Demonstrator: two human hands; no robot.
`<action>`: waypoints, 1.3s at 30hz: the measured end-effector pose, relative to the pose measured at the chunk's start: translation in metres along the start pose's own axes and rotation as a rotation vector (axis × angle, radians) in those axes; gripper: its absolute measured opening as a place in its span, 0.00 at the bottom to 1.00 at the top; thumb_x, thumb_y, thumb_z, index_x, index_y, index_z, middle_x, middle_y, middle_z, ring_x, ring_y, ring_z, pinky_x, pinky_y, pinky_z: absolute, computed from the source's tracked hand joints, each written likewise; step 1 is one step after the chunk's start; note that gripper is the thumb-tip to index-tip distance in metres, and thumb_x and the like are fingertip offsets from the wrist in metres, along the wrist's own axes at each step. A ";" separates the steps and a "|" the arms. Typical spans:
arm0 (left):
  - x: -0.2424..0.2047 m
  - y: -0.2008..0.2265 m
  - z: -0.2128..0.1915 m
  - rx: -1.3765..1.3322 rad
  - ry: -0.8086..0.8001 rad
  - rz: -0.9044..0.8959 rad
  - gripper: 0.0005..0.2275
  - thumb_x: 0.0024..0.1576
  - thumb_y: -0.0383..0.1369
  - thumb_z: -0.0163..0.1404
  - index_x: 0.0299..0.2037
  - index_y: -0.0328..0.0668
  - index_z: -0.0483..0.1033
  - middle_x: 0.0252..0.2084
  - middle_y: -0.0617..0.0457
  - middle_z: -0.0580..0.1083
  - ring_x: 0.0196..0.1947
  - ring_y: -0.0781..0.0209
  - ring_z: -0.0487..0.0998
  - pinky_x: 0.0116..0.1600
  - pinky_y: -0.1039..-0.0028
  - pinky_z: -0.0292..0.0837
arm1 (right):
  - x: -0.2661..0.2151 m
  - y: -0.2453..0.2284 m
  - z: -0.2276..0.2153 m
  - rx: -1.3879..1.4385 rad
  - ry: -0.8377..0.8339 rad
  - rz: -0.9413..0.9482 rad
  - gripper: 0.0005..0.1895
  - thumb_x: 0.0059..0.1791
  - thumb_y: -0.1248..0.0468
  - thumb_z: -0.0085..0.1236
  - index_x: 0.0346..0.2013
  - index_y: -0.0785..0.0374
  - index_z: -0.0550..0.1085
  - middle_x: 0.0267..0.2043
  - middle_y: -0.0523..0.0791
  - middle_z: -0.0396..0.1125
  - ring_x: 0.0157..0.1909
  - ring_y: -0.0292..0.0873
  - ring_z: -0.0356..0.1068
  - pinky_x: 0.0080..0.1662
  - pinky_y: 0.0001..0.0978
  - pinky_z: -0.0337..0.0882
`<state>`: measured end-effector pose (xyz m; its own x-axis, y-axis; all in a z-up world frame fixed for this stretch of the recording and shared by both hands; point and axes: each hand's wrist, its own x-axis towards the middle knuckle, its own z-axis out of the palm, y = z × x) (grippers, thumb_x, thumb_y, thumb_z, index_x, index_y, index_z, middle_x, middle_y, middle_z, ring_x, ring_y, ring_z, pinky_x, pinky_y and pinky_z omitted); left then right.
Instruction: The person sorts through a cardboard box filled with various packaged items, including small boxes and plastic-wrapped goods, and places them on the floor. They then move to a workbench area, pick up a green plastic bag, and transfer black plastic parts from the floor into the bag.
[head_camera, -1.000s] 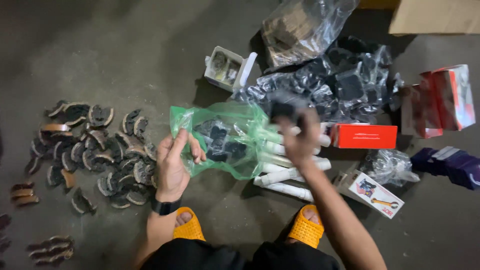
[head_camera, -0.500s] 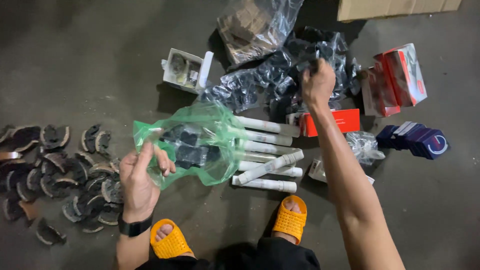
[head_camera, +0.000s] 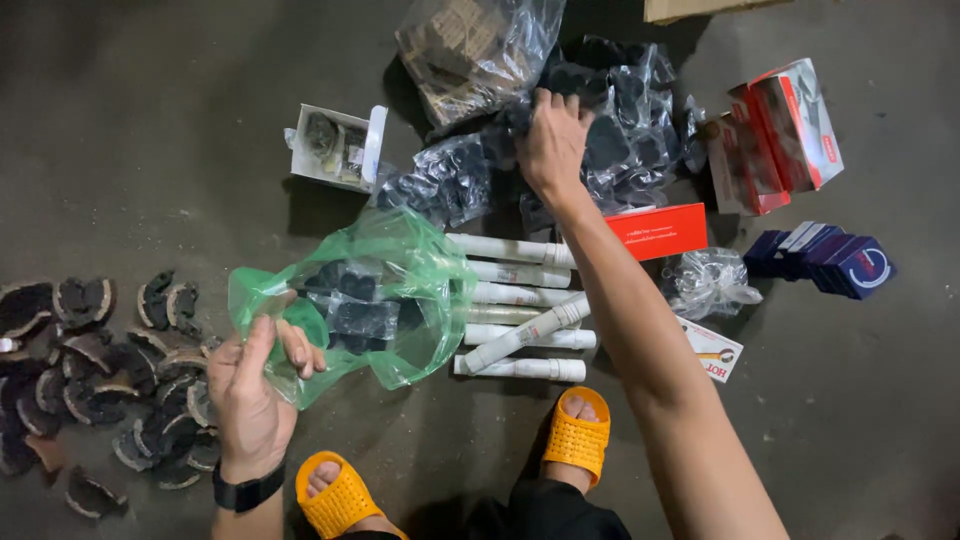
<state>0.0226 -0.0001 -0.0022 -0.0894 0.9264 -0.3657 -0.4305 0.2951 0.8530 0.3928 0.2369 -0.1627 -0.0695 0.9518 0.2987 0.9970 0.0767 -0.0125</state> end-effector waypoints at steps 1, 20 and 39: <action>0.000 -0.004 -0.004 -0.022 0.001 0.016 0.14 0.73 0.33 0.38 0.55 0.25 0.70 0.28 0.52 0.68 0.29 0.61 0.67 0.40 0.65 0.69 | -0.001 -0.002 -0.011 0.178 0.022 0.029 0.27 0.39 0.65 0.68 0.50 0.67 0.71 0.46 0.53 0.69 0.51 0.58 0.67 0.53 0.52 0.66; 0.002 0.002 -0.001 -0.030 0.041 0.038 0.14 0.73 0.33 0.38 0.59 0.27 0.69 0.30 0.50 0.69 0.30 0.60 0.69 0.42 0.64 0.70 | -0.033 0.026 -0.080 0.425 0.012 0.142 0.24 0.47 0.74 0.59 0.59 0.61 0.72 0.58 0.53 0.69 0.61 0.57 0.68 0.60 0.47 0.72; -0.012 0.034 0.019 -0.081 -0.021 0.058 0.20 0.73 0.36 0.38 0.71 0.31 0.64 0.23 0.57 0.62 0.22 0.70 0.57 0.30 0.76 0.57 | -0.112 -0.139 -0.152 1.085 -0.345 -0.210 0.17 0.52 0.61 0.64 0.53 0.64 0.74 0.37 0.53 0.74 0.36 0.52 0.76 0.40 0.42 0.74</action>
<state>0.0264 0.0028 0.0381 -0.0983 0.9463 -0.3079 -0.4959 0.2216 0.8396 0.2669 0.0750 -0.0497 -0.4026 0.9077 0.1182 0.4221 0.2987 -0.8559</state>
